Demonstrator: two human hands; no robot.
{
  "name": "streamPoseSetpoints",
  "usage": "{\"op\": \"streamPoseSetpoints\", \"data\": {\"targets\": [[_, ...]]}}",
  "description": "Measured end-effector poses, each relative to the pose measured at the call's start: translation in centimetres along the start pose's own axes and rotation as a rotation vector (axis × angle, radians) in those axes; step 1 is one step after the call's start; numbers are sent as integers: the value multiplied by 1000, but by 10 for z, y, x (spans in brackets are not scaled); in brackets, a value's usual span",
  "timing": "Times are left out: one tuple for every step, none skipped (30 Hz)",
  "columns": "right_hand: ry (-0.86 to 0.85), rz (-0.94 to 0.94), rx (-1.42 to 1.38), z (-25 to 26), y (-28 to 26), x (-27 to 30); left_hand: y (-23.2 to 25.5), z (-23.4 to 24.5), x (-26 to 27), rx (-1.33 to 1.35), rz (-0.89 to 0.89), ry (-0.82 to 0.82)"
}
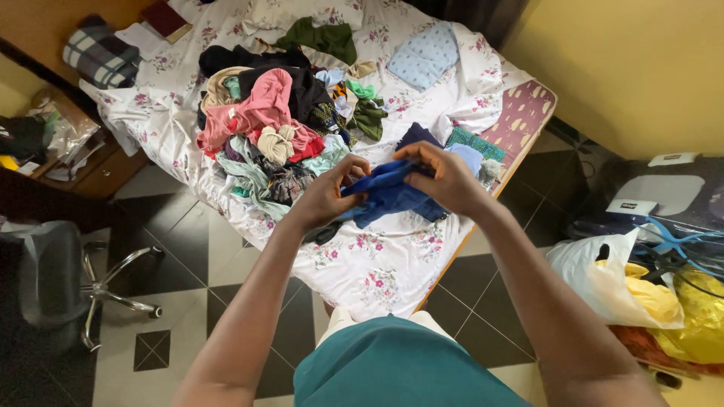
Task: The person folds several small garments on a bed, including a light blue long-sleeved shirt, a blue pair of underwear, a light blue cloth, and a mint green baby onesie. Each item is smoothed, folded, and placed into a growing stack on the right side of the bed.
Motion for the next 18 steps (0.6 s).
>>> {"op": "streamPoseSetpoints", "data": {"targets": [[6,-12,-20,8,-2,0,-5,1,0,-119,28,16],[12,-24,-39,16,-5,0,-11,3,-1,-238,56,32],[19,-38,-57,24,-7,1,-20,0,-3,-310,81,7],[22,-6,-23,32,-14,2,-29,-2,-5,-381,107,-19],[26,25,11,40,-21,5,-39,-6,-9,-453,132,-46],[30,55,45,45,-29,6,-37,-9,-12,-516,23,-27],[38,14,89,50,-32,7,-36,-13,-13,-580,-84,-7],[47,-27,133,57,-36,11,-33,-17,-12,-642,-192,13],[58,-70,179,64,-41,15,-33,-17,-12,-649,-224,59],[30,-91,234,68,-48,17,-31,-18,-13,-655,-255,105],[2,-112,287,70,-55,19,-26,-19,-13,-661,-287,149],[-26,-133,340,73,-61,21,-26,-17,-14,-598,-267,175],[-84,-135,304,73,-67,23,-24,-16,-14,-535,-248,200],[-142,-138,268,73,-73,25,-23,-15,-15,-472,-229,224],[-201,-138,232,72,-78,27,-21,-17,-16,-472,-224,247],[-160,-271,361,79,-75,30,-18,-19,-17,-472,-219,269],[-116,-406,489,88,-72,36,-16,-21,-17,-471,-213,291],[-68,-539,616,97,-69,41,-12,-22,-16,-510,-231,316]]}}
Point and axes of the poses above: each hand's wrist, its own x-axis away from the middle knuckle, its own z-axis out of the back of the hand, y = z × x, the point moved 8 cm from there along -x, towards the middle knuckle, and after that the axes turned 10 degrees about -y, right-handed, at the moved point
